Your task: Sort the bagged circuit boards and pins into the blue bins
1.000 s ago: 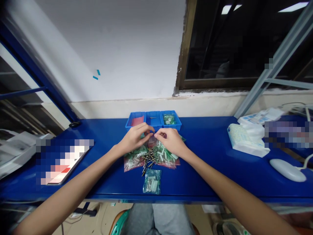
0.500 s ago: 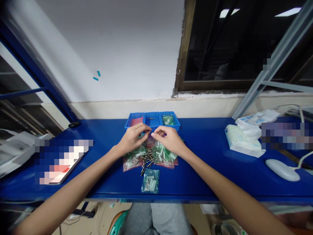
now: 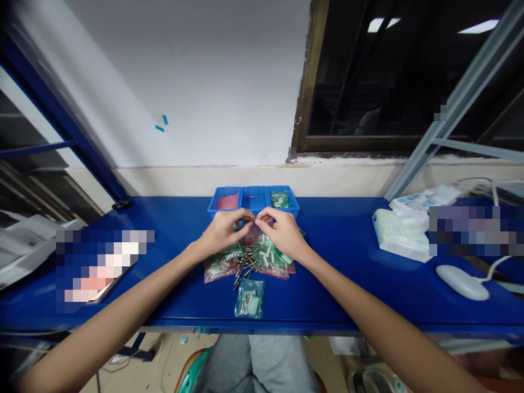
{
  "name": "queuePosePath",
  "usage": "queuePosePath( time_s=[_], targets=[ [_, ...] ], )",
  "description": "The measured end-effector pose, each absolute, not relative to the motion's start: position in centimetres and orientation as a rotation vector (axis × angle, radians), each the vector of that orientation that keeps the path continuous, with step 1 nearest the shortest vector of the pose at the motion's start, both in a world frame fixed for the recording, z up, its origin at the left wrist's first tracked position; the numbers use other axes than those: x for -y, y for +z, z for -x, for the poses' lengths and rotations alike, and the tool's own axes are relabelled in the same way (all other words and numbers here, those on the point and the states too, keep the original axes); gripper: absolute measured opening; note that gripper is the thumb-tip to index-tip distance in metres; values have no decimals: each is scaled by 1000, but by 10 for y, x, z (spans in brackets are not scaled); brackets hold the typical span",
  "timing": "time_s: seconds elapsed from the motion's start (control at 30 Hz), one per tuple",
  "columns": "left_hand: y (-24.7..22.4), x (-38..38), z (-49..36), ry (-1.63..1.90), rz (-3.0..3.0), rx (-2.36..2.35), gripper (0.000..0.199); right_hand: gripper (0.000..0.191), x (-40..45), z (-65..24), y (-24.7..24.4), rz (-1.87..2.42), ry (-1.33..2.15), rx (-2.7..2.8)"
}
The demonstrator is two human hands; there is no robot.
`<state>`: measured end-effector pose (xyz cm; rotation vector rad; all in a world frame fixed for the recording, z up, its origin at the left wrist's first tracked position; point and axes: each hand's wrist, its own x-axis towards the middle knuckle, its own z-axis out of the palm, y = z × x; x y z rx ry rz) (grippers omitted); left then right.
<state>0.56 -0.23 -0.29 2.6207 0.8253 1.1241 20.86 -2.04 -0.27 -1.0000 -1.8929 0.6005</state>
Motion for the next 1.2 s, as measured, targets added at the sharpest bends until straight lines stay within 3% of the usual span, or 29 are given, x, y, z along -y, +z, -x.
queuePosePath(
  time_s=[0.17, 0.3, 0.57, 0.77, 0.9, 1.03, 1.2],
  targets=[
    [-3, -1, -6, 1065, -2651, -860, 20, 10, 20, -209, -1, 1070, 605, 1894],
    [0, 0, -8, 1231, -2570, -849, 14, 9, 17, -208, -4, 1103, 639, 1893],
    [0, 5, -18, 1280, -2101, -834, 16, 15, 15, -206, -10, 898, 1158, 1761],
    [-6, 2, -21, 1322, -1943, -715, 10, 22, 18, -205, -7, 845, 1168, 1704],
    [-5, 3, -22, 1340, -1914, -729, 12, 16, 20, -204, -4, 881, 1186, 1706],
    [-5, 5, -19, 1384, -2040, -791, 27, 19, 24, -203, -1, 978, 1140, 1728],
    [-9, 1, -11, 1290, -2587, -734, 22, 18, 26, -202, 1, 1024, 1130, 1674]
  ],
)
